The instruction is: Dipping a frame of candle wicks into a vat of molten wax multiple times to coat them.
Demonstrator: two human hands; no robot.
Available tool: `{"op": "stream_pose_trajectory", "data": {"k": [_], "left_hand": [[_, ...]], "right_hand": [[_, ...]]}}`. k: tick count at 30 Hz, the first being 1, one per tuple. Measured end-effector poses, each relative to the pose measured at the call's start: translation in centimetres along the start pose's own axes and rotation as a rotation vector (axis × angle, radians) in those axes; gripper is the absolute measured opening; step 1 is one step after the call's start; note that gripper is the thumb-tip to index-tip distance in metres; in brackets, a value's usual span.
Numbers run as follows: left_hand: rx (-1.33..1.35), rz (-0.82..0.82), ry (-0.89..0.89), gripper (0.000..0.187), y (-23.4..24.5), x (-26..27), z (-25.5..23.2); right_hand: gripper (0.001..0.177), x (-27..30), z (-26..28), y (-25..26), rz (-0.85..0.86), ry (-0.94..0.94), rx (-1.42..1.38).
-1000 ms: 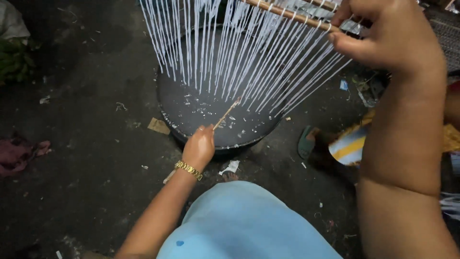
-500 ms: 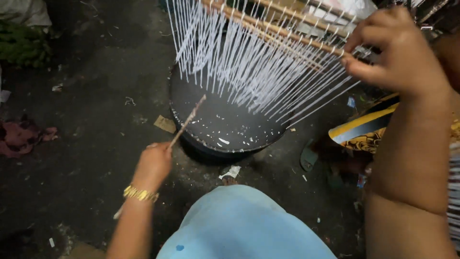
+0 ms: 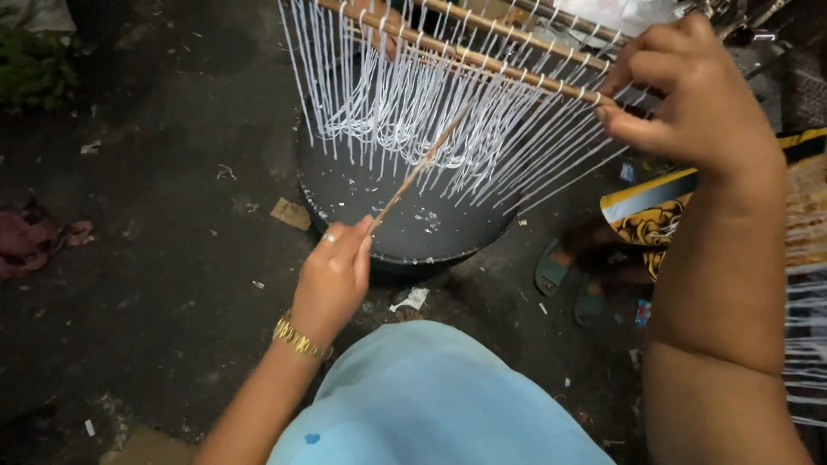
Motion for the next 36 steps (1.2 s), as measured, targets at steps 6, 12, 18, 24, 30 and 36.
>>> {"op": "stream_pose_trajectory", "data": {"k": [6, 12, 18, 24, 30, 36], "left_hand": [[-0.135, 0.097, 0.044, 0.033, -3.7, 2.5, 3.0], [-0.169, 0.274, 0.232, 0.033, -7.0, 7.2, 7.3], [-0.176, 0.498, 0.452, 0.024, -5.6, 9.0, 9.2], [-0.307, 0.567, 0.629, 0.024, 2.7, 7.0, 7.9], [-0.258, 0.057, 0.36, 0.026, 8.7, 2.3, 4.7], [-0.249, -0.147, 0.176, 0.028, 9.1, -0.2, 1.5]], "right_hand": [[0.011, -1.7, 1.5, 2.6, -0.01, -0.01, -0.067], [0.011, -0.8, -0.9, 3.6, 0.054, -0.285, -0.011], [0.019, -0.3, -4.2, 3.7, -0.022, -0.296, -0.146], [0.016, -1.9, -2.8, 3.6, -0.015, -0.201, -0.124], [0.023, -1.3, -5.1, 1.6, -0.018, 0.091, 0.04], [0.022, -0.5, -5.3, 0.4, -0.026, 0.096, 0.011]]}}
Point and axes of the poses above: each hand's wrist, its own x-axis away from the middle knuckle, its own y-axis out of the back of the hand, z = x × y, the point moved 5 cm from there along -x, towards the middle knuckle, and after that the axes turned 14 degrees about -z, right-handed, at the moved point
